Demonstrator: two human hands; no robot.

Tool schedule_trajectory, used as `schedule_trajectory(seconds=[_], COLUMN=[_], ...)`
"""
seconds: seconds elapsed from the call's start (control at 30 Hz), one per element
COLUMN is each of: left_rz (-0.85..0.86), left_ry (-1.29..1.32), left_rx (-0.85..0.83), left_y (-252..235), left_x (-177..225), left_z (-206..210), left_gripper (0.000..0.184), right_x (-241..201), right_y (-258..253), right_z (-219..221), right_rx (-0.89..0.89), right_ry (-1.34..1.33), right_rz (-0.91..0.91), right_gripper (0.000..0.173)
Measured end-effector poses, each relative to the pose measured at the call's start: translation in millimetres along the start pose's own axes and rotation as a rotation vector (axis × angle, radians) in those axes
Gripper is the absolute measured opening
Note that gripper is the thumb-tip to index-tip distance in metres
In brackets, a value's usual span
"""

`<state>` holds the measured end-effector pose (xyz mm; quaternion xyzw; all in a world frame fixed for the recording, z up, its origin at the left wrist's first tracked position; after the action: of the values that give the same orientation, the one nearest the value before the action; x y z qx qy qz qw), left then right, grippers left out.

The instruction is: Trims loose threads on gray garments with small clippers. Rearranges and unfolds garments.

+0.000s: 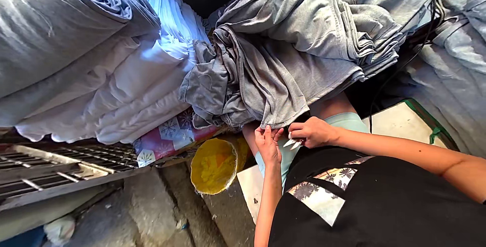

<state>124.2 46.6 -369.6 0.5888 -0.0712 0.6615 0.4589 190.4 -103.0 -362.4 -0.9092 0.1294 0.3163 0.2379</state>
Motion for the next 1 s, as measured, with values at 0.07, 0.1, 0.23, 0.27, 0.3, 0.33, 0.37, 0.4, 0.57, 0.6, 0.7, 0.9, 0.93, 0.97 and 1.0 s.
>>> schedule_trajectory(seconds=[0.07,0.1,0.23,0.27,0.3,0.33,0.37,0.4,0.57,0.6,0.7,0.9,0.93,0.97,1.0], left_rz=[-0.018,-0.024,-0.034,-0.026,-0.018,-0.015,-0.016,-0.016,0.007,0.014,0.056,0.156,0.166,0.174,0.183], left_ry=[0.003,0.008,0.015,0.019,0.019,0.016,0.007,-0.003,-0.069,-0.075,-0.09,-0.174,-0.184,-0.194,-0.199], left_rx=[0.005,0.009,0.011,-0.002,-0.015,-0.022,-0.025,-0.027,0.001,0.012,0.043,0.055,0.054,0.049,0.041], left_y=[1.3,2.1,3.8,4.0,4.2,4.2,4.2,4.7,11.4,11.8,12.0,14.3,14.7,15.2,15.6], left_x=[-1.1,-2.0,-6.1,-6.5,-7.1,-7.6,-7.8,-7.5,-6.8,-8.2,-11.3,-12.1,-10.9,-10.6,-11.0], left_z=[0.6,0.7,4.4,4.4,4.2,4.2,4.5,4.9,5.4,4.8,1.9,2.4,2.2,2.2,2.2], left_gripper=[0.02,0.021,0.023,0.024,0.028,0.033,0.036,0.037,0.034,0.032,0.029,0.04,0.041,0.042,0.043], right_x=[5.4,12.0,36.1,32.4,26.6,21.7,18.7,17.6,22.7,22.2,17.3,16.3,15.5,14.8,14.8], right_y=[5.8,7.8,14.8,13.3,10.3,6.4,1.8,-3.3,-16.8,-16.7,-16.3,-12.6,-12.6,-12.3,-11.9], right_z=[-15.7,-23.5,-38.1,-38.3,-37.3,-34.5,-30.0,-24.1,5.4,7.4,7.3,6.9,7.2,7.9,8.6], right_rx=[0.136,0.138,0.126,0.203,0.249,0.251,0.216,0.17,0.035,0.042,0.035,0.083,0.064,0.049,0.044], right_ry=[0.087,0.13,0.035,0.009,-0.023,-0.086,-0.169,-0.25,-0.401,-0.402,-0.406,-0.39,-0.405,-0.414,-0.412], right_rz=[0.194,0.323,0.654,0.619,0.59,0.595,0.634,0.686,0.814,0.805,0.791,0.807,0.806,0.809,0.811], right_gripper=[0.013,0.017,0.014,0.013,0.012,0.012,0.016,0.02,0.027,0.024,0.027,0.023,0.027,0.029,0.027])
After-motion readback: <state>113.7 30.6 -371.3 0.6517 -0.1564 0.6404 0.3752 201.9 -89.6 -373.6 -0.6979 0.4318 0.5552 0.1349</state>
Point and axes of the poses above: each hand's wrist, its own y-axis away from the middle knuckle, its own z-axis out of the palm, x = y × z, the point moved 4 cm from there along -y, towards the middle knuckle, and after that the axes turned 2 degrees about -x, right-handed, at the moved point
